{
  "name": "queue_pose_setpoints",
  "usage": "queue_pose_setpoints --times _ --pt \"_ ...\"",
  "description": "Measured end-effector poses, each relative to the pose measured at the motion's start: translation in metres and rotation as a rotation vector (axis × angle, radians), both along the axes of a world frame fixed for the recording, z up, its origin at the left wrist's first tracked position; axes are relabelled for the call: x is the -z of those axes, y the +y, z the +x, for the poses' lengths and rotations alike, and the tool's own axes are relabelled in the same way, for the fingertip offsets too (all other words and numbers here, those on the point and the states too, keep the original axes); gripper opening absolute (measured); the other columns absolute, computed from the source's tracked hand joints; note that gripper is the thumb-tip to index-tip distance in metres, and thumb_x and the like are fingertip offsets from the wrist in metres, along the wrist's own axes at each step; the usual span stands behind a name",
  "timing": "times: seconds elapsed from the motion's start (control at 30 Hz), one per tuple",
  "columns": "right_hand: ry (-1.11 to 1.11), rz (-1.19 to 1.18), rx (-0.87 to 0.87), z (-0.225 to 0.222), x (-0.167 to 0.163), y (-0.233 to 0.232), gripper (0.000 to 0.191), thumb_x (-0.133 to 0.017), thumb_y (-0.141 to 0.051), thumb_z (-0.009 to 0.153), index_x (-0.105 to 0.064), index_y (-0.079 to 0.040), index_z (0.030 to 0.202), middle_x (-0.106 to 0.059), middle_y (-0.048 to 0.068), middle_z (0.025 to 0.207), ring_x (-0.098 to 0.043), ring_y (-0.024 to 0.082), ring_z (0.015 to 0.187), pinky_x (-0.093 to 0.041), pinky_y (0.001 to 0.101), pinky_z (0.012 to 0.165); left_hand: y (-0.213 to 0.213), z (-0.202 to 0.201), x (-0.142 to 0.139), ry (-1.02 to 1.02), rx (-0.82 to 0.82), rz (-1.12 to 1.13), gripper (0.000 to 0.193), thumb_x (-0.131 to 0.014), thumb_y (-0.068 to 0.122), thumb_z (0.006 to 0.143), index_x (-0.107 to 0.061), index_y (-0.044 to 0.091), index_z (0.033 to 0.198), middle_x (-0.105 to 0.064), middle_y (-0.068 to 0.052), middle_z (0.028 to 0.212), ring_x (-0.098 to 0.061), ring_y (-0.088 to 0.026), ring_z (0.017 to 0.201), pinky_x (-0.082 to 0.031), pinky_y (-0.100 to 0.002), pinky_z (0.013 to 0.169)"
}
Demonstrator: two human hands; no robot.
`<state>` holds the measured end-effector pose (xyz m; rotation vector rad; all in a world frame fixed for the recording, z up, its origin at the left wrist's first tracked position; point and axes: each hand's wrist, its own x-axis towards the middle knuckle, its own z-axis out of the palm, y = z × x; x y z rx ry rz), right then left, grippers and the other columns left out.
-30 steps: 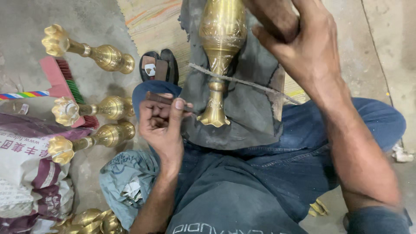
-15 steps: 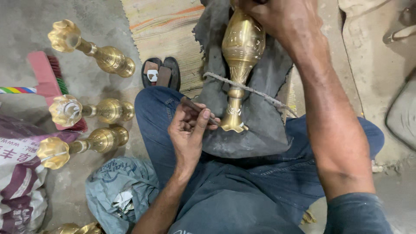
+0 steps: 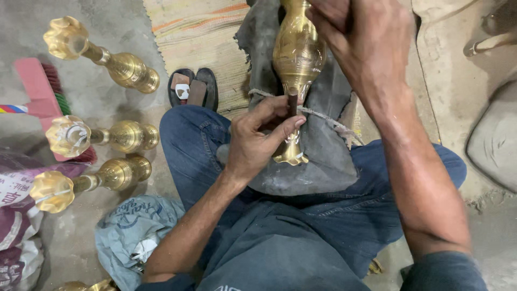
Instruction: The person sits cross-legged on the floor with a brass vase-shaped object resting on a cloth pad on their lap. They hold a chisel against the brass surface and strike it with a wooden mallet, repositioning the chisel repeatedly to work the patterned area around the vase's stem.
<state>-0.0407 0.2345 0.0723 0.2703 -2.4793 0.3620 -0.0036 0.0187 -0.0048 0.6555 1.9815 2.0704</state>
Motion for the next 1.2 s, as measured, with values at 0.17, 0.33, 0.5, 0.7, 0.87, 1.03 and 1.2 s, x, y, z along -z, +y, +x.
queue_pose_setpoints --times 0.17,0.33,0.5,0.7,0.87,1.03,1.2 --pt "-0.334 -0.128 0.024 0.053 -0.015 0.011 0.040 -0.084 -0.018 0.097 -0.064 0.001 0.125 -0.067 0.021 0.090 -0.068 0.041 0.084 -0.052 0.0469 0.069 -0.002 -0.006 -0.004 0.126 -0.007 -0.099 0.031 -0.084 0.015 0.093 -0.074 0.003 0.120 -0.079 -0.004 0.102 -0.075 -0.008 0.089 -0.062 -0.024 0.079" --pt "-0.464 -0.071 -0.012 0.075 -0.029 0.011 0.039 -0.080 -0.009 0.085 -0.063 -0.002 0.119 -0.067 0.019 0.098 -0.067 0.040 0.094 -0.052 0.0468 0.078 -0.003 -0.010 -0.003 -0.046 0.076 -0.053 0.029 -0.082 0.013 0.094 -0.075 0.003 0.120 -0.080 -0.005 0.097 -0.073 -0.007 0.087 -0.061 -0.023 0.077" --pt "-0.433 0.191 0.011 0.081 -0.033 0.012 0.044 -0.080 -0.008 0.078 -0.068 -0.004 0.120 -0.067 0.013 0.090 -0.067 0.035 0.085 -0.049 0.0468 0.077 -0.002 -0.011 -0.001 0.086 -0.001 -0.173 0.030 -0.087 0.012 0.089 -0.075 0.001 0.114 -0.077 -0.006 0.090 -0.071 -0.008 0.080 -0.058 -0.023 0.070" --pt "-0.299 0.311 0.072 0.082 -0.028 0.023 0.026 -0.077 -0.014 0.093 -0.069 -0.008 0.116 -0.067 0.006 0.093 -0.066 0.027 0.087 -0.048 0.0405 0.086 -0.002 -0.010 0.002 0.109 0.007 -0.139 0.032 -0.085 0.012 0.091 -0.074 0.001 0.118 -0.079 -0.005 0.097 -0.075 -0.010 0.084 -0.060 -0.024 0.072" --pt "-0.230 0.420 0.093 0.081 -0.035 0.029 0.021 -0.078 -0.020 0.095 -0.067 -0.010 0.109 -0.066 0.002 0.089 -0.067 0.022 0.086 -0.048 0.0382 0.083 -0.003 -0.008 0.002 0.171 -0.003 -0.100 0.034 -0.085 0.013 0.093 -0.073 0.002 0.123 -0.079 -0.006 0.105 -0.076 -0.010 0.088 -0.062 -0.024 0.075" --pt "-0.481 -0.176 0.178 0.074 -0.034 0.029 0.034 -0.084 -0.024 0.091 -0.061 -0.006 0.107 -0.063 0.008 0.084 -0.063 0.030 0.080 -0.051 0.0433 0.075 -0.004 -0.007 -0.001 0.123 0.019 -0.082 0.034 -0.083 0.010 0.094 -0.072 0.001 0.125 -0.078 -0.006 0.105 -0.073 -0.008 0.085 -0.058 -0.023 0.072" --pt "-0.368 0.148 0.046 0.078 -0.032 0.032 0.033 -0.088 -0.016 0.095 -0.062 -0.002 0.110 -0.066 0.014 0.088 -0.069 0.032 0.088 -0.053 0.0439 0.082 -0.004 -0.007 -0.004 0.085 0.011 -0.114 0.033 -0.083 0.011 0.094 -0.073 0.001 0.123 -0.078 -0.005 0.101 -0.073 -0.007 0.083 -0.057 -0.022 0.070"
